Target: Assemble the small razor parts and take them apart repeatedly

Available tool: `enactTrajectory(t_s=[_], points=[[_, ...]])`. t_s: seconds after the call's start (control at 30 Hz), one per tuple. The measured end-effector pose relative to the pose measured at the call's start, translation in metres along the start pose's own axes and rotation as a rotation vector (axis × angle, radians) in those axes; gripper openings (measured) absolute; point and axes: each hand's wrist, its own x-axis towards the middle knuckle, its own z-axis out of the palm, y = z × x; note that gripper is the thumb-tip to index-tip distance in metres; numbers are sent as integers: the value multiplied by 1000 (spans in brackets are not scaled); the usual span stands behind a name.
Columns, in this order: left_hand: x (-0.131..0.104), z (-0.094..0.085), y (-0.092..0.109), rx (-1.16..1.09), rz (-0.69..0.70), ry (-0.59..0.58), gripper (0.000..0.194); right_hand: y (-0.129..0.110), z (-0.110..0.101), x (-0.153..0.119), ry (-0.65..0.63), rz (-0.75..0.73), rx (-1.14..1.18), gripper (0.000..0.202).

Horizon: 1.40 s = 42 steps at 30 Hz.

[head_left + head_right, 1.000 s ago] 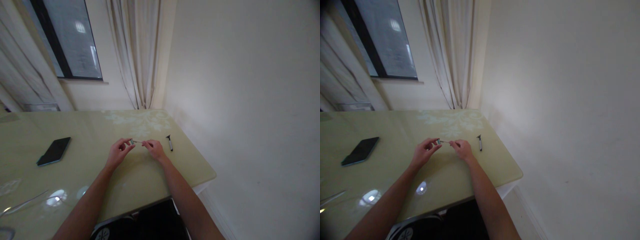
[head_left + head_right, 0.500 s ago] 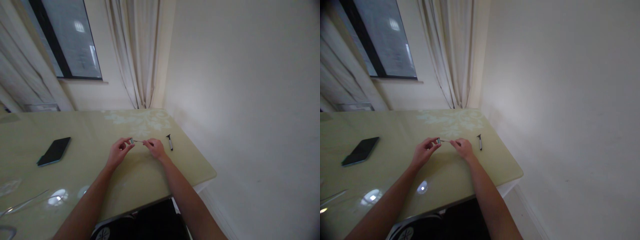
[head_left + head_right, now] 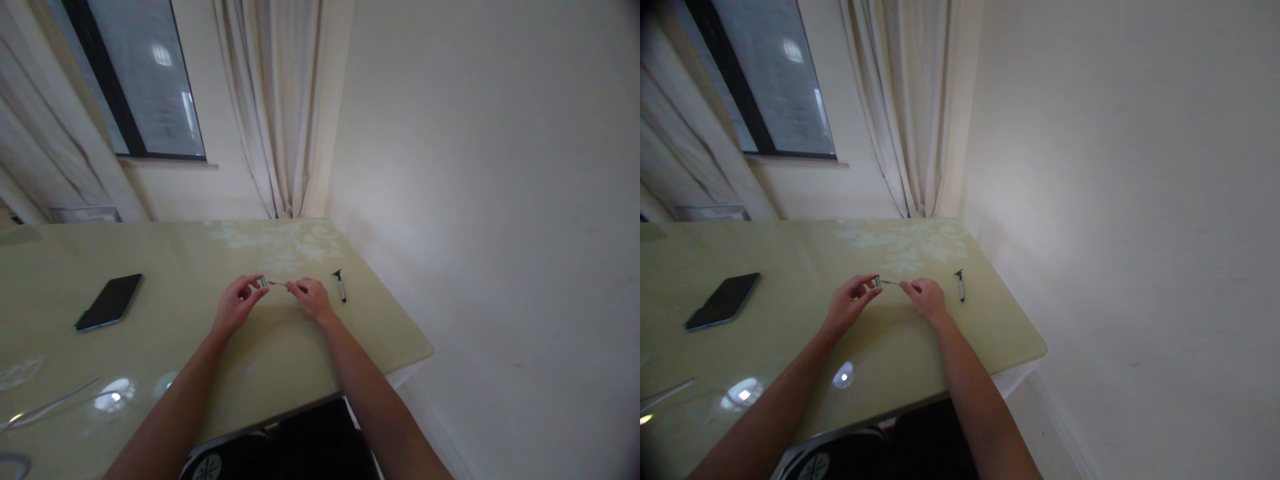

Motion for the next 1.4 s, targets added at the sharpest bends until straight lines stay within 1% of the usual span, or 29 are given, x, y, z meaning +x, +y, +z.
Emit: enactTrajectory(t_s=[0.17, 0.3, 0.43, 0.57, 0.63, 0.73, 0.87, 1.0, 1.17, 1.27, 1.33, 1.4], points=[[0, -1, -2, 11, -3, 8, 36, -1, -1, 0, -26, -34, 17, 62], [0, 1, -5, 2, 6, -9, 35, -2, -1, -1, 43, 10, -27, 63], [-1, 3, -6, 7, 39, -42, 36, -1, 1, 0, 15, -33, 17, 65], [-1, 2, -6, 14, 56, -16, 34, -1, 3, 0, 78, 13, -15, 65], [-1, 2, -6, 17, 61, -13, 34, -1, 3, 0, 87, -16, 3, 65], [-1, 2, -6, 21, 68, -21, 34, -2, 4, 0, 63, -63, 38, 64], [-2, 3, -5, 22, 76, -20, 33, -2, 4, 0, 121, 5, -1, 63], [-3, 3, -6, 23, 97, -27, 33, -2, 4, 0, 79, -41, 26, 63], [-2, 3, -8, 18, 107, -44, 31, 0, 7, 0, 133, 11, 13, 63], [-2, 3, -10, 17, 100, -53, 32, 0, 8, 0, 97, -31, 31, 63], [-2, 3, -10, 24, 98, -56, 32, 0, 8, 0, 88, -18, 24, 64], [-2, 3, -9, 29, 94, -52, 32, -1, 7, 0, 112, 8, 9, 63]])
